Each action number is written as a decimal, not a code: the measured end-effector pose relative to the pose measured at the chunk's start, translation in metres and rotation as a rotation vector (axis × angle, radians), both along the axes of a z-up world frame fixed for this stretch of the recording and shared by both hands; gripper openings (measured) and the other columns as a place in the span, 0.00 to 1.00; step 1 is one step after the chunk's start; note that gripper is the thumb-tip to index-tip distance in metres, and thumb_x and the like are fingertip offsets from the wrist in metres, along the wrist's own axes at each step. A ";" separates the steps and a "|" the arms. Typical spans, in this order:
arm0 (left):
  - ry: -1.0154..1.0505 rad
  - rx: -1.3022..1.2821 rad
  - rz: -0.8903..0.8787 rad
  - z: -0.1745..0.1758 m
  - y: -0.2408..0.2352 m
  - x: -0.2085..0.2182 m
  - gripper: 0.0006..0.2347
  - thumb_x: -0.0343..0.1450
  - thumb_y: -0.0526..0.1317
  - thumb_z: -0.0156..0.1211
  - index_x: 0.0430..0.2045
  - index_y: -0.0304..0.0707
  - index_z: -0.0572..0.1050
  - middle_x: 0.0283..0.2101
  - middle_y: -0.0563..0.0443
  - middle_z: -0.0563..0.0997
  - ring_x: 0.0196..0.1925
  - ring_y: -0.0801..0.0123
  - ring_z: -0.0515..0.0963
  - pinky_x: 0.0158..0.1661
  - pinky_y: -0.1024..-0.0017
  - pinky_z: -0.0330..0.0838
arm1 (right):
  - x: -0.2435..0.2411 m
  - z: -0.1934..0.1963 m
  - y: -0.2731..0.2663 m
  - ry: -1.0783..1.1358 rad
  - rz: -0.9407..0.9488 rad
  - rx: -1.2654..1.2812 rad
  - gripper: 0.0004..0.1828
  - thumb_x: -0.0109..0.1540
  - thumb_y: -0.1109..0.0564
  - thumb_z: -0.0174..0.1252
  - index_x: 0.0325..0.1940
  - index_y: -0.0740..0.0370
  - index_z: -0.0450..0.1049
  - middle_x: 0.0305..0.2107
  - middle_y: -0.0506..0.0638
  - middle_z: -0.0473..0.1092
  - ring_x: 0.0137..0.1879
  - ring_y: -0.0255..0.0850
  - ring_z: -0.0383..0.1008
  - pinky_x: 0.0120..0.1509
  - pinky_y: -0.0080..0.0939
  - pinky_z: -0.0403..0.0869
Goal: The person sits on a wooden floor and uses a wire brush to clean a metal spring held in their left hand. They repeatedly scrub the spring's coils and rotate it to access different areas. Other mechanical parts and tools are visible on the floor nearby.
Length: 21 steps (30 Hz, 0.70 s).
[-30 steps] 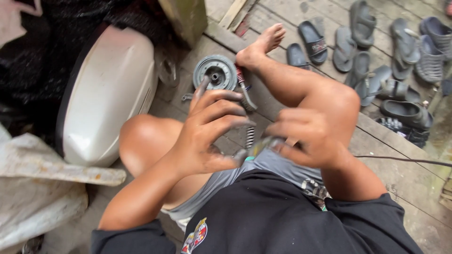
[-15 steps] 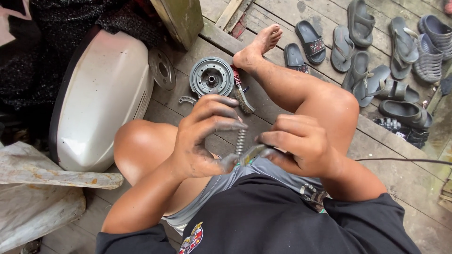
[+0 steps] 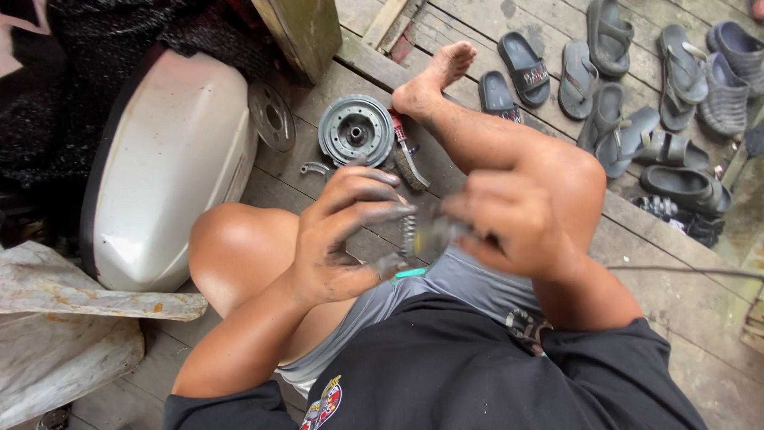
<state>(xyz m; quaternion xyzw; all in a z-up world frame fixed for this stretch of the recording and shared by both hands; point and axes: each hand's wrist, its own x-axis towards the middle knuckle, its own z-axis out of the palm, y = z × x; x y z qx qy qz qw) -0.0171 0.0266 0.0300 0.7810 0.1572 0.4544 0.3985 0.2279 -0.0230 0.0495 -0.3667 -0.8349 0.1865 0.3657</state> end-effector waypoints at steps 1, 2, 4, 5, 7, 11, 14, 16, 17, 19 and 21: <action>-0.002 -0.008 -0.010 0.000 -0.002 0.000 0.16 0.73 0.48 0.61 0.46 0.34 0.76 0.46 0.43 0.78 0.55 0.48 0.79 0.59 0.51 0.71 | 0.000 0.000 -0.004 -0.002 -0.010 -0.008 0.15 0.68 0.54 0.54 0.44 0.71 0.75 0.23 0.51 0.62 0.25 0.43 0.61 0.30 0.43 0.59; 0.001 0.003 0.002 0.001 -0.001 0.000 0.16 0.73 0.49 0.59 0.45 0.34 0.77 0.45 0.43 0.78 0.55 0.48 0.79 0.58 0.52 0.72 | 0.000 0.001 -0.002 0.008 0.020 -0.026 0.15 0.68 0.54 0.53 0.44 0.70 0.74 0.23 0.51 0.62 0.25 0.43 0.61 0.30 0.44 0.59; 0.005 0.018 0.018 0.003 0.000 -0.001 0.17 0.74 0.50 0.57 0.44 0.34 0.77 0.45 0.43 0.78 0.54 0.47 0.79 0.57 0.52 0.72 | -0.001 0.002 0.000 0.018 0.054 -0.040 0.15 0.68 0.53 0.53 0.44 0.70 0.74 0.23 0.52 0.62 0.24 0.43 0.61 0.29 0.44 0.59; 0.005 0.013 0.008 0.003 0.000 -0.001 0.17 0.74 0.50 0.57 0.45 0.35 0.77 0.45 0.44 0.78 0.55 0.48 0.78 0.58 0.53 0.72 | -0.001 0.002 0.001 0.008 0.037 -0.027 0.14 0.68 0.53 0.54 0.45 0.70 0.75 0.24 0.52 0.64 0.24 0.42 0.61 0.30 0.43 0.60; 0.007 -0.006 0.001 0.002 -0.004 -0.003 0.17 0.74 0.50 0.58 0.46 0.35 0.76 0.46 0.44 0.78 0.55 0.49 0.78 0.59 0.53 0.72 | -0.003 0.003 -0.003 0.000 0.024 -0.029 0.14 0.68 0.53 0.55 0.45 0.69 0.75 0.24 0.52 0.65 0.24 0.42 0.62 0.30 0.42 0.61; -0.013 0.010 0.021 0.002 -0.001 -0.002 0.16 0.72 0.49 0.61 0.44 0.35 0.77 0.45 0.44 0.78 0.54 0.48 0.79 0.58 0.53 0.73 | -0.004 0.007 0.002 -0.008 0.025 -0.025 0.15 0.68 0.52 0.53 0.43 0.70 0.74 0.23 0.51 0.64 0.24 0.41 0.61 0.30 0.42 0.60; -0.020 0.005 0.022 -0.001 -0.003 -0.004 0.16 0.72 0.49 0.62 0.45 0.36 0.77 0.45 0.44 0.78 0.54 0.49 0.79 0.58 0.53 0.72 | -0.007 0.012 0.002 0.005 0.045 -0.058 0.16 0.68 0.52 0.52 0.42 0.70 0.74 0.24 0.53 0.65 0.24 0.41 0.61 0.30 0.42 0.60; -0.023 0.010 0.022 0.000 0.000 -0.005 0.15 0.72 0.48 0.62 0.44 0.36 0.77 0.45 0.44 0.78 0.55 0.49 0.78 0.59 0.53 0.72 | -0.008 0.016 0.004 0.020 0.083 -0.108 0.16 0.68 0.52 0.52 0.41 0.70 0.74 0.27 0.55 0.68 0.24 0.41 0.63 0.29 0.40 0.62; -0.025 0.008 0.025 0.001 0.001 -0.005 0.15 0.72 0.47 0.62 0.45 0.36 0.77 0.45 0.44 0.78 0.54 0.49 0.78 0.58 0.54 0.72 | -0.009 0.016 0.005 -0.010 0.007 -0.043 0.15 0.67 0.52 0.54 0.41 0.70 0.75 0.25 0.53 0.66 0.24 0.40 0.61 0.31 0.41 0.61; -0.026 -0.005 0.026 0.000 -0.001 -0.006 0.15 0.71 0.47 0.63 0.45 0.35 0.77 0.45 0.44 0.78 0.54 0.48 0.78 0.58 0.54 0.73 | -0.010 0.016 0.004 -0.039 -0.069 0.010 0.14 0.67 0.53 0.56 0.41 0.70 0.76 0.22 0.51 0.64 0.24 0.40 0.59 0.32 0.42 0.59; -0.019 0.011 0.027 0.000 0.002 -0.005 0.16 0.73 0.50 0.59 0.44 0.36 0.77 0.45 0.45 0.79 0.54 0.49 0.78 0.58 0.54 0.72 | -0.008 0.018 0.008 0.019 0.116 -0.131 0.14 0.67 0.54 0.53 0.41 0.70 0.75 0.26 0.55 0.68 0.25 0.43 0.65 0.31 0.41 0.64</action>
